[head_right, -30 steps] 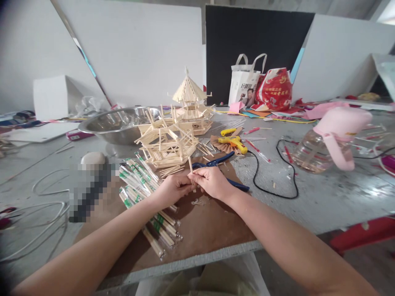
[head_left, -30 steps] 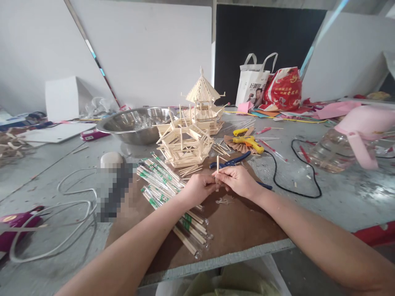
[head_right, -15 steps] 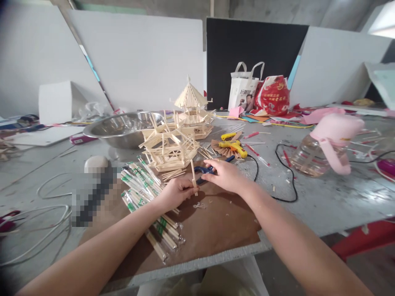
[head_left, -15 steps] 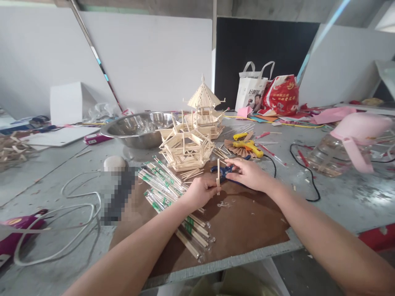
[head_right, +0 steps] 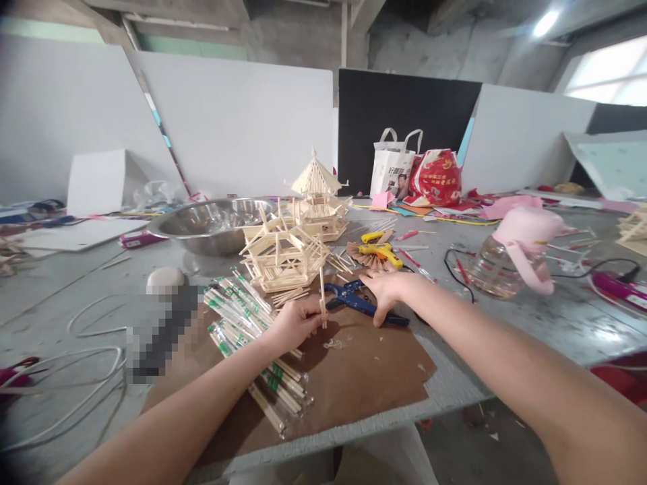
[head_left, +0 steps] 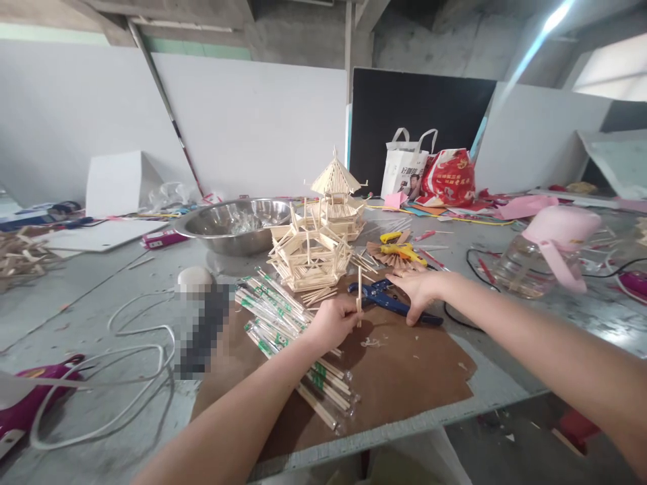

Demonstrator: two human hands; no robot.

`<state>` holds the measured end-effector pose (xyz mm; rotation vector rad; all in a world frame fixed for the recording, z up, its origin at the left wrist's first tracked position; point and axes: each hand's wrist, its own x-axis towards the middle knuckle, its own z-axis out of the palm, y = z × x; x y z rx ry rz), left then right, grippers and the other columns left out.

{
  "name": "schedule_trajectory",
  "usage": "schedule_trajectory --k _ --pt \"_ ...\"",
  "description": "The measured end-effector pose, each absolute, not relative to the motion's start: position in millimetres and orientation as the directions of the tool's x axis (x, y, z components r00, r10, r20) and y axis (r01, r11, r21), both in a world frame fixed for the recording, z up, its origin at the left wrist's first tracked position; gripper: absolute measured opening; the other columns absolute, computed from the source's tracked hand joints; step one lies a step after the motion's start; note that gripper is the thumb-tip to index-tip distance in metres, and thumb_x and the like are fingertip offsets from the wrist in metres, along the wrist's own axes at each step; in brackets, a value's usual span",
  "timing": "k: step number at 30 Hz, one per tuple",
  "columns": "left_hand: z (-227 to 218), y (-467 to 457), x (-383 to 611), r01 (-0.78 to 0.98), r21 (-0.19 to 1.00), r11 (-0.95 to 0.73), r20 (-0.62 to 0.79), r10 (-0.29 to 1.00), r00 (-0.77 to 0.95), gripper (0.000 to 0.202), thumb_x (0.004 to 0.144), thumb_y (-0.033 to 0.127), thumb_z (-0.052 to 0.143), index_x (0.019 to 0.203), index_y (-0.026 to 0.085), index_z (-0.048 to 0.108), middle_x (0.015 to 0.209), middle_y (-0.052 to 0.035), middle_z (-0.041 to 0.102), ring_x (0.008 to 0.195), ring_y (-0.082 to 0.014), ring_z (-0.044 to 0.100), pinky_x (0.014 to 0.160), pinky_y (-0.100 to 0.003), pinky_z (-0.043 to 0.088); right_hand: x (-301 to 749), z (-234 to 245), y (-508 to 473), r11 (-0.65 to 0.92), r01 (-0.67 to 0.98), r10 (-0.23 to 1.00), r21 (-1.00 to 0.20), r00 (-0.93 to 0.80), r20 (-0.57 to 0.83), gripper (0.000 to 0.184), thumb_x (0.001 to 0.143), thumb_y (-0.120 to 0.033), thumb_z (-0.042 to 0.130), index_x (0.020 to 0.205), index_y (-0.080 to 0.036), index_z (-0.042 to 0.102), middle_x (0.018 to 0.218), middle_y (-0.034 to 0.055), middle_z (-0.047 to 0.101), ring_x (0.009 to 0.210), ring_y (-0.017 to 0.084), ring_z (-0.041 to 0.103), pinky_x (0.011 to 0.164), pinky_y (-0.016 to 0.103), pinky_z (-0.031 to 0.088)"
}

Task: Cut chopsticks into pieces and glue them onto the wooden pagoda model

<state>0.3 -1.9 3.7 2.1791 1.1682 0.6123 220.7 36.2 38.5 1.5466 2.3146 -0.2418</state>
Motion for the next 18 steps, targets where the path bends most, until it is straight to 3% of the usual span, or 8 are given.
schedule_trajectory --k 4,9,13,18 --pt "9.8 -4.3 -0.1 0.581 0.675 -0.453 0.143 0.854 0.500 0.024 0.072 0.023 0.045 0.054 0.015 0.058 0.046 0.0038 0.048 0.045 -0.0070 0.042 0.045 -0.017 0.031 215.3 41.2 28.4 0.422 0.904 0.864 0.062 -0.381 -0.330 0.076 0.041 -0.043 0.067 0.110 -0.016 0.052 0.110 0.0152 0.052 0.101 0.031 0.049 0.079 0.037 0.039" --pt "13.2 -4.6 -0.4 0.621 0.620 -0.479 0.190 0.860 0.474 0.022 0.071 0.021 0.045 0.052 0.015 0.056 0.047 0.0039 0.046 0.046 -0.0073 0.040 0.047 -0.018 0.029 211.2 34.1 3.2 0.358 0.928 0.916 0.101 -0.328 -0.230 0.039 0.053 -0.032 0.057 0.087 -0.013 0.058 0.087 0.0145 0.060 0.081 0.028 0.057 0.069 0.035 0.041" --pt "14.4 -4.0 -0.4 0.715 0.484 -0.505 0.232 0.861 0.452 0.024 0.071 0.019 0.043 0.050 0.015 0.054 0.045 0.0026 0.044 0.046 -0.0086 0.039 0.047 -0.020 0.027 215.2 27.6 -16.3 0.250 0.963 0.964 0.102 -0.238 -0.116 0.034 0.058 -0.030 0.051 0.087 -0.011 0.055 0.084 0.0145 0.059 0.082 0.028 0.055 0.077 0.039 0.036" --pt "13.9 -3.1 0.1 0.822 0.334 -0.462 0.230 0.885 0.404 0.025 0.073 0.018 0.040 0.055 0.016 0.058 0.053 -0.0021 0.055 0.052 -0.0119 0.049 0.051 -0.022 0.030 227.7 24.6 -31.6 0.103 0.994 0.994 0.036 -0.102 -0.024 0.041 0.063 -0.028 0.047 0.101 -0.012 0.046 0.097 0.0141 0.054 0.087 0.024 0.054 0.068 0.031 0.039"
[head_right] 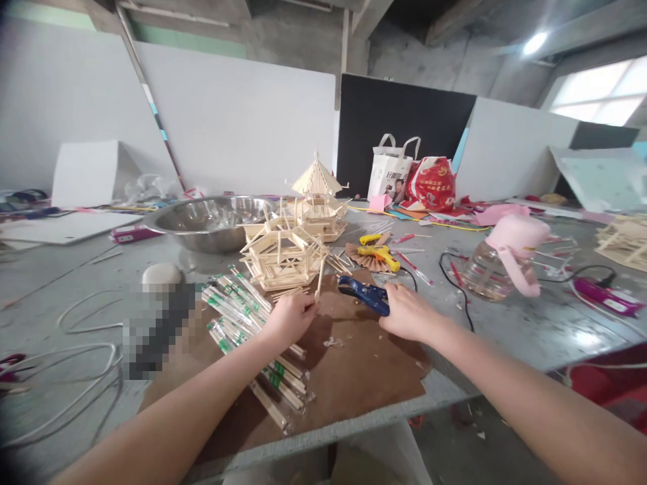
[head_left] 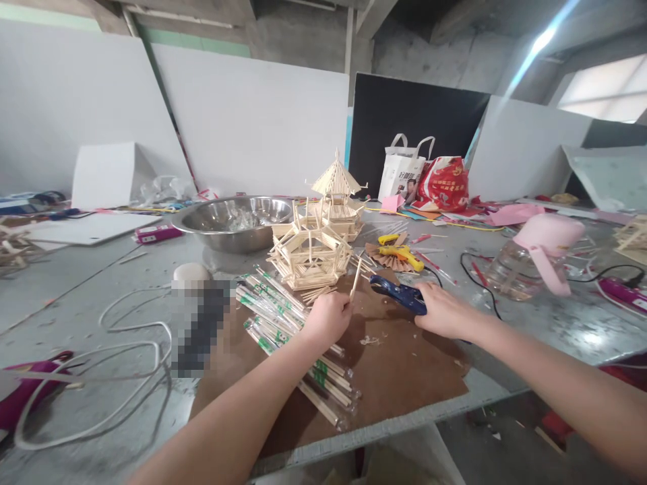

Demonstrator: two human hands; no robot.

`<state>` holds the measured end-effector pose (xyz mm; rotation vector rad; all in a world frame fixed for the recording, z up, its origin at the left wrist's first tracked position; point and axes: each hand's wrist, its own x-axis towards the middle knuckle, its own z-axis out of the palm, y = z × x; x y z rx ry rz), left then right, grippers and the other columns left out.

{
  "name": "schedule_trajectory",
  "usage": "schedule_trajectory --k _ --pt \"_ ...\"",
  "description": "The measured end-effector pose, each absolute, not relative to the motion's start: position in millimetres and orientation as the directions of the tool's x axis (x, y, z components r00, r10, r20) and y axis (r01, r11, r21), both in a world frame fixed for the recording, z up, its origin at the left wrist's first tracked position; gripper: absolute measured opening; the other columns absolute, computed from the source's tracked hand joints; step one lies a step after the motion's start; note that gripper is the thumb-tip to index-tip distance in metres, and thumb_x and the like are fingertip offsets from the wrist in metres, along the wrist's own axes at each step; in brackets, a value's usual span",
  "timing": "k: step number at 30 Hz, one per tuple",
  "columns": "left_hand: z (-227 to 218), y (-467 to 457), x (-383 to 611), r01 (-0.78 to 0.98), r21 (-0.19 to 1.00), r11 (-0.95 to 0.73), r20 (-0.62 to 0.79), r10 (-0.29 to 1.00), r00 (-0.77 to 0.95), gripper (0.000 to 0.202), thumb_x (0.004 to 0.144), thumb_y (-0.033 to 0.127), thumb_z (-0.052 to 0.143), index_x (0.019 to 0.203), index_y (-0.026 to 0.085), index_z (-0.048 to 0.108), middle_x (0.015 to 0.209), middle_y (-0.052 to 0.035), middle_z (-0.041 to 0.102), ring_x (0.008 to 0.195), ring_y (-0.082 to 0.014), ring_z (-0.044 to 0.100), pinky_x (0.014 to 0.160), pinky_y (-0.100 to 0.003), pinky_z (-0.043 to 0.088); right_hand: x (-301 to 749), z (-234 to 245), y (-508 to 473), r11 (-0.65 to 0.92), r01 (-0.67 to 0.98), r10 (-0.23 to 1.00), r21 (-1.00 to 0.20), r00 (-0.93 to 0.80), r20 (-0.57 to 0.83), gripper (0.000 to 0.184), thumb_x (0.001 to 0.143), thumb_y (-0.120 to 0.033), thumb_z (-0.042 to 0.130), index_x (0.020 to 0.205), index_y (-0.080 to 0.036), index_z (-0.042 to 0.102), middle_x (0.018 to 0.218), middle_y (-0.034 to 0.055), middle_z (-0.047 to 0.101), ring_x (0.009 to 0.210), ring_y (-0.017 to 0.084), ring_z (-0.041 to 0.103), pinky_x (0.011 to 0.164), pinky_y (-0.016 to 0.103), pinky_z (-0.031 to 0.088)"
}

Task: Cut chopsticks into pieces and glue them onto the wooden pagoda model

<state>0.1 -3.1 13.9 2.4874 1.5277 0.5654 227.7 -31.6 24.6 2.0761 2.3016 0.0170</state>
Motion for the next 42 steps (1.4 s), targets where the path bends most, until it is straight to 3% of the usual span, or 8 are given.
schedule_trajectory --k 5,9,16,27,37,42 --pt "12.0 -2.3 0.5 0.847 0.297 -0.441 0.226 0.894 0.386 0.025 0.074 0.017 0.039 0.062 0.016 0.061 0.063 -0.0056 0.062 0.062 -0.0154 0.056 0.057 -0.023 0.035 221.3 25.1 -42.9 0.084 0.989 0.994 -0.124 -0.075 0.074 0.050 0.061 -0.024 0.049 0.110 -0.013 0.042 0.103 0.0126 0.052 0.093 0.024 0.051 0.074 0.030 0.036" --pt "10.9 -3.3 0.4 0.855 0.274 -0.440 0.234 0.893 0.385 0.026 0.077 0.019 0.038 0.067 0.016 0.062 0.069 -0.0065 0.063 0.069 -0.0166 0.058 0.062 -0.024 0.038 204.7 28.4 -49.4 0.125 0.975 0.990 -0.185 -0.110 0.090 0.049 0.060 -0.022 0.049 0.109 -0.014 0.044 0.101 0.0112 0.055 0.091 0.023 0.052 0.073 0.029 0.035" --pt "12.7 -6.2 2.3 0.869 0.196 -0.454 0.200 0.886 0.418 0.026 0.078 0.018 0.037 0.073 0.015 0.063 0.075 -0.0073 0.063 0.075 -0.0168 0.059 0.067 -0.024 0.041 187.6 25.8 -49.5 0.216 0.968 0.967 -0.129 -0.193 0.165 0.044 0.060 -0.022 0.050 0.103 -0.012 0.049 0.092 0.0107 0.058 0.086 0.024 0.052 0.075 0.033 0.033" --pt "15.0 -9.6 6.9 0.881 0.141 -0.452 0.150 0.889 0.432 0.027 0.077 0.017 0.036 0.074 0.013 0.063 0.079 -0.0110 0.064 0.076 -0.0202 0.060 0.069 -0.029 0.044 185.9 17.1 -48.0 0.272 0.948 0.954 -0.165 -0.242 0.179 0.040 0.062 -0.021 0.050 0.101 -0.015 0.049 0.089 0.0083 0.059 0.082 0.022 0.054 0.071 0.030 0.036" --pt "13.3 -10.3 5.7 0.896 0.098 -0.434 0.096 0.900 0.425 0.033 0.079 0.021 0.033 0.074 0.013 0.064 0.077 -0.0122 0.064 0.073 -0.0214 0.061 0.066 -0.031 0.045 187.9 16.5 -47.8 0.224 0.960 0.974 -0.166 -0.216 0.064 0.029 0.070 -0.023 0.049 0.097 -0.016 0.049 0.089 0.0076 0.059 0.084 0.021 0.055 0.070 0.028 0.035" --pt "14.6 -11.2 5.7 0.898 0.077 -0.434 0.055 0.901 0.431 0.032 0.078 0.022 0.033 0.075 0.015 0.065 0.078 -0.0111 0.065 0.072 -0.0208 0.061 0.066 -0.031 0.046 196.2 20.9 -43.1 0.275 0.912 0.957 -0.304 -0.290 -0.004 0.039 0.073 -0.043 0.049 0.101 -0.016 0.050 0.096 0.0106 0.058 0.090 0.022 0.053 0.074 0.029 0.036"
